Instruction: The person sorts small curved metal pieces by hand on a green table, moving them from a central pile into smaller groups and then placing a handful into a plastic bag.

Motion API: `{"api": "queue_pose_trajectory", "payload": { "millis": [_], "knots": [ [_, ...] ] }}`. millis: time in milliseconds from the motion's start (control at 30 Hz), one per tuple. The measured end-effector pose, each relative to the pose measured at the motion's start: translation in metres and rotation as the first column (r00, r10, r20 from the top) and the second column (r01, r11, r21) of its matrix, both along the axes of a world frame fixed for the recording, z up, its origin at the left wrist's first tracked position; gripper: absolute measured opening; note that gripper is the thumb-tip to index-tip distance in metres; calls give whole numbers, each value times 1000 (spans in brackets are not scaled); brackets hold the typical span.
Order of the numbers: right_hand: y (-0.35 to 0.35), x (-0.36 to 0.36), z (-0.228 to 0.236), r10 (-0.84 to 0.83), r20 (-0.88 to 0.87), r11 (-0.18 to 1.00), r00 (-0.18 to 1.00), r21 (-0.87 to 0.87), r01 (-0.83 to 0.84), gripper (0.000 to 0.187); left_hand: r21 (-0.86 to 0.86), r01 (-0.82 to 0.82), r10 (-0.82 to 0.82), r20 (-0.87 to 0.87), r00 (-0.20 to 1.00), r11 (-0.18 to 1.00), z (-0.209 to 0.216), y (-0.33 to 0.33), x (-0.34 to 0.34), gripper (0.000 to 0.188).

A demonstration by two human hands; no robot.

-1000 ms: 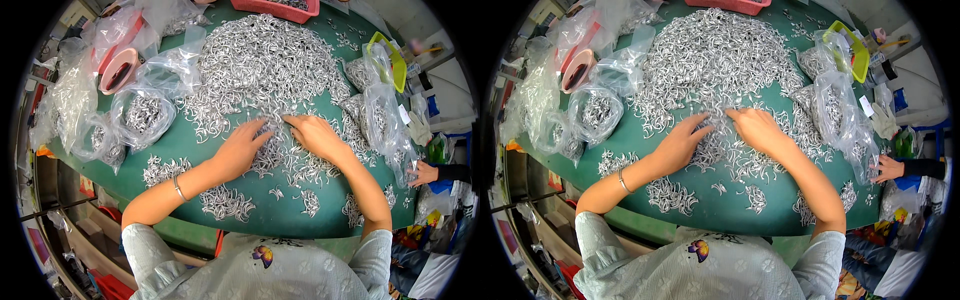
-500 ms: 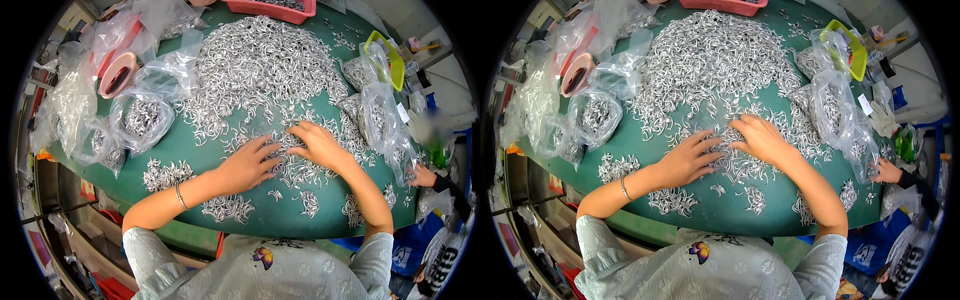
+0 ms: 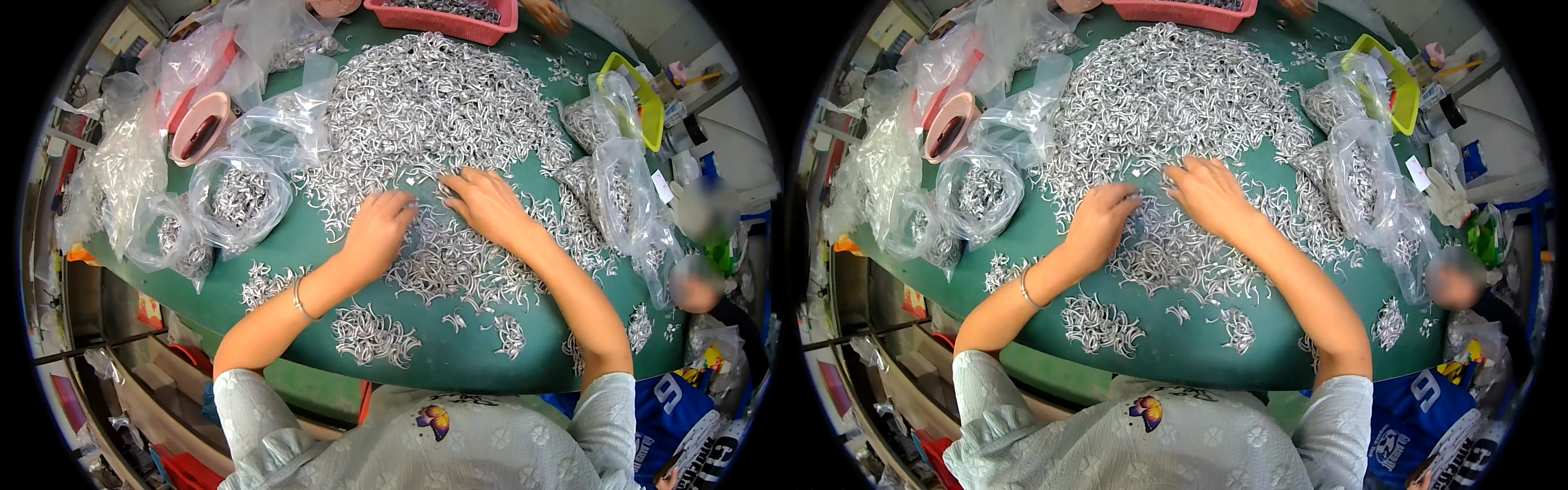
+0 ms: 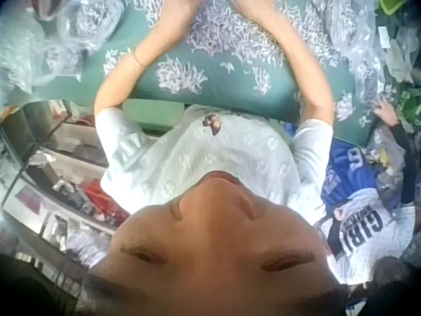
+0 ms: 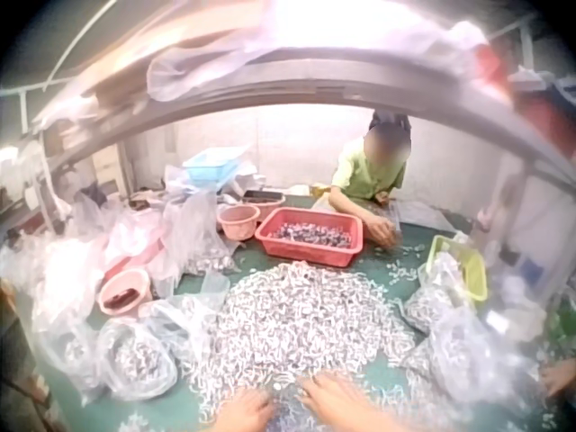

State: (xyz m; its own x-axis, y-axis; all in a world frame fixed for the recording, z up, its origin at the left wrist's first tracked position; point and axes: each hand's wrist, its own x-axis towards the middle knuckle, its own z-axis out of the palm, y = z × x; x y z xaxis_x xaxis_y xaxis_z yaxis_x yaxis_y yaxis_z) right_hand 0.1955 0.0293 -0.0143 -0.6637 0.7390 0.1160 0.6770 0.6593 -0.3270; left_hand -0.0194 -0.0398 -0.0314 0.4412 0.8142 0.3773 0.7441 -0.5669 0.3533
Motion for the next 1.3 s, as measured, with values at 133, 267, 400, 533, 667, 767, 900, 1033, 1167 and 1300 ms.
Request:
{"api": "queue_pose_trajectory", "payload": {
  "millis": [133,267,400,533,667,767,900,1033,1167,1300],
  "knots": [
    [2,14,12,8,-84,978,996,-208,-25,29,-10,-96,97,103,990,995,3,0,-8,26],
    [8,1,14,-186,-159,977,970,-133,166,30,80,-206,202,51,978,975,1,33,-4,18],
    [4,10,-10,-16,-72,999,997,39,19,34,31,-230,230,4,973,973,0,49,1,14],
    [-18,21,4,16,-46,998,999,55,-14,31,-45,-257,257,-16,966,965,9,48,4,19],
    [-40,33,17,-9,-116,1000,993,-22,7,28,-93,-315,317,11,948,945,6,53,9,12],
    [-58,37,42,-48,-139,977,989,-215,18,28,-78,-325,326,-4,945,942,0,55,7,12],
    [-77,43,52,-57,-324,964,944,-265,-33,26,-121,-347,343,-53,938,930,0,54,4,12],
    [-85,48,64,-75,-365,914,928,-397,-82,26,-53,-324,320,-76,944,944,4,52,2,12],
    [-98,43,35,-438,-713,749,548,-626,-216,23,-25,-312,313,44,949,950,6,56,7,11],
    [-101,35,28,-726,-646,503,237,-733,-459,21,-65,-278,285,261,922,958,26,44,16,8]
  ]
}}
